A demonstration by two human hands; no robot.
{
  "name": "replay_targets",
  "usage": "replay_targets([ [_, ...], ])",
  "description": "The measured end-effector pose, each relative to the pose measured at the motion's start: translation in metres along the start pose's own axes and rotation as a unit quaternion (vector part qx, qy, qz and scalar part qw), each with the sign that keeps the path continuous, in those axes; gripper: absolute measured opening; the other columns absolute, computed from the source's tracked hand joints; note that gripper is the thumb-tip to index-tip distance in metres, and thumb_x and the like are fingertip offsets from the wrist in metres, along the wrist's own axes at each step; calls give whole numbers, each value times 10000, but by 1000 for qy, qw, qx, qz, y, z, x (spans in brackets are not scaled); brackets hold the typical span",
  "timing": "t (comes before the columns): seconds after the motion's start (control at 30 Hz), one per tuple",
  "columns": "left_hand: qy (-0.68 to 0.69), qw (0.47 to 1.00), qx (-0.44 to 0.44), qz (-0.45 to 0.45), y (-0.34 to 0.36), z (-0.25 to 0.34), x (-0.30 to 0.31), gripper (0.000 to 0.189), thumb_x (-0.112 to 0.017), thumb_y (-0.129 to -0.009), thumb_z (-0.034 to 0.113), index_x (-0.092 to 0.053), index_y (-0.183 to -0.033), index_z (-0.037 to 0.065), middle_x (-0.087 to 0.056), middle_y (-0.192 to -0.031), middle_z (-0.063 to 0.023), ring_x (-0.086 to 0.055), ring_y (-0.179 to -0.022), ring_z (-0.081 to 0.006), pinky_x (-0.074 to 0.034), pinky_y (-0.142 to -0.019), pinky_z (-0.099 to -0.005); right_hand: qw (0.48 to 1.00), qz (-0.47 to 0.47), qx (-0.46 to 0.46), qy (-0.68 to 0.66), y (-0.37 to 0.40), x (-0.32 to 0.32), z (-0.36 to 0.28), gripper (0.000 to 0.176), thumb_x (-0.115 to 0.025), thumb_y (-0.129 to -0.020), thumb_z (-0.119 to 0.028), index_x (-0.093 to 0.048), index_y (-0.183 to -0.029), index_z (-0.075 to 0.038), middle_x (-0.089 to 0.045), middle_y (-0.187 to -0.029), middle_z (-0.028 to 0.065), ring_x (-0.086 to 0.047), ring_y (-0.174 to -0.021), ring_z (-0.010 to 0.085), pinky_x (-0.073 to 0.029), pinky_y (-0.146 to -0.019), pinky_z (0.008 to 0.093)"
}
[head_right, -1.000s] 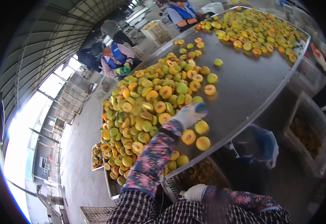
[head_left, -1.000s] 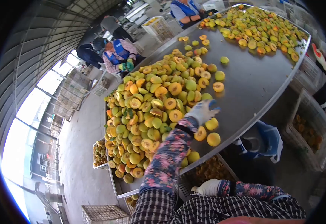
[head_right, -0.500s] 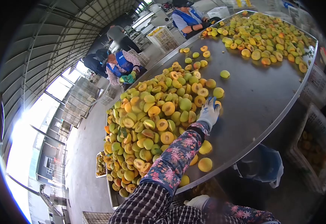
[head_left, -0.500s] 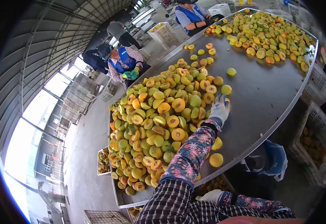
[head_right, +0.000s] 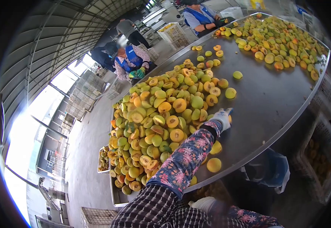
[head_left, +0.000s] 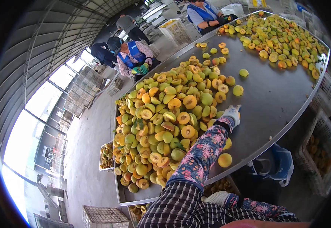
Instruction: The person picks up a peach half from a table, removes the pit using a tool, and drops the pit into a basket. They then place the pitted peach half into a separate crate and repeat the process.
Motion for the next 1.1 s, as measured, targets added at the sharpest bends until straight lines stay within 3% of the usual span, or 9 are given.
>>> replay_targets([
  [0.2,202,979,-31,3,101,-9,34,594,-760,-786,164,-502,-1311,65,-611,-1233,-132,-610,-1116,-255,-519,-912,-341,998,-40,-18,37,17,-7,-12,825,-213,-944,-678,-522,-1345,-28,-501,-1389,222,-437,-1325,357,-276,-1119,415],
  [0.27,745,660,-72,-66,156,-39,33,447,-690,-856,108,-536,-1275,92,-641,-1139,-76,-629,-1045,-206,-538,-836,-327,998,-35,10,41,39,-11,-37,809,-199,-954,-664,-526,-1345,-35,-500,-1393,215,-440,-1323,358,-279,-1116,420],
  [0.4,920,373,-76,92,270,-92,39,277,-660,-919,208,-593,-1174,124,-644,-984,-53,-636,-955,-206,-553,-871,-416,997,26,66,42,15,-33,-33,629,-352,-984,-536,-566,-1273,-19,-634,-1196,214,-559,-1185,349,-401,-1029,392],
  [0.5,934,271,-56,225,341,-140,19,280,-660,-915,248,-606,-1165,132,-634,-1021,-89,-618,-1000,-283,-495,-977,-530,976,41,162,140,52,-35,-57,362,-486,-945,-370,-632,-1073,-65,-687,-969,174,-667,-931,343,-521,-804,402],
  [0.53,970,125,-61,198,355,-152,5,308,-632,-928,303,-603,-1191,147,-632,-1110,-115,-598,-1074,-317,-458,-1007,-563,966,62,210,136,72,-29,-77,293,-539,-918,-303,-634,-1056,-63,-682,-963,187,-664,-880,360,-516,-788,397],
  [0.6,939,175,-132,266,404,-152,2,338,-584,-948,366,-598,-1219,165,-606,-1211,-139,-560,-1156,-334,-439,-1020,-582,920,112,330,179,58,-30,-80,284,-557,-912,-284,-626,-1093,-75,-673,-961,203,-648,-912,394,-508,-789,427],
  [0.67,938,170,-162,257,424,-153,-4,370,-535,-968,414,-594,-1242,172,-579,-1256,-112,-541,-1179,-351,-410,-1037,-603,934,146,242,219,71,-17,-92,314,-558,-914,-304,-610,-1096,-53,-660,-959,234,-629,-926,430,-502,-799,456],
  [1.0,865,304,-137,375,444,-158,-23,473,-471,-1011,411,-500,-1319,53,-539,-1278,-119,-575,-1119,-279,-479,-1009,-469,825,419,332,182,151,23,-189,327,-601,-913,-158,-502,-1201,-38,-616,-858,190,-622,-771,374,-494,-680,430],
  [1.1,775,441,-186,412,455,-144,-13,480,-448,-1022,403,-478,-1335,41,-540,-1271,-111,-563,-1131,-258,-469,-1022,-441,767,500,310,256,142,14,-206,291,-603,-896,-207,-513,-1100,-20,-636,-847,226,-626,-719,420,-502,-633,480],
])
Point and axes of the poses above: each hand's wrist, its own y-axis away from the middle knuckle, its own x-axis out of the back of the hand, z = x × y, the point moved 8 cm from there along -y, towards the middle knuckle
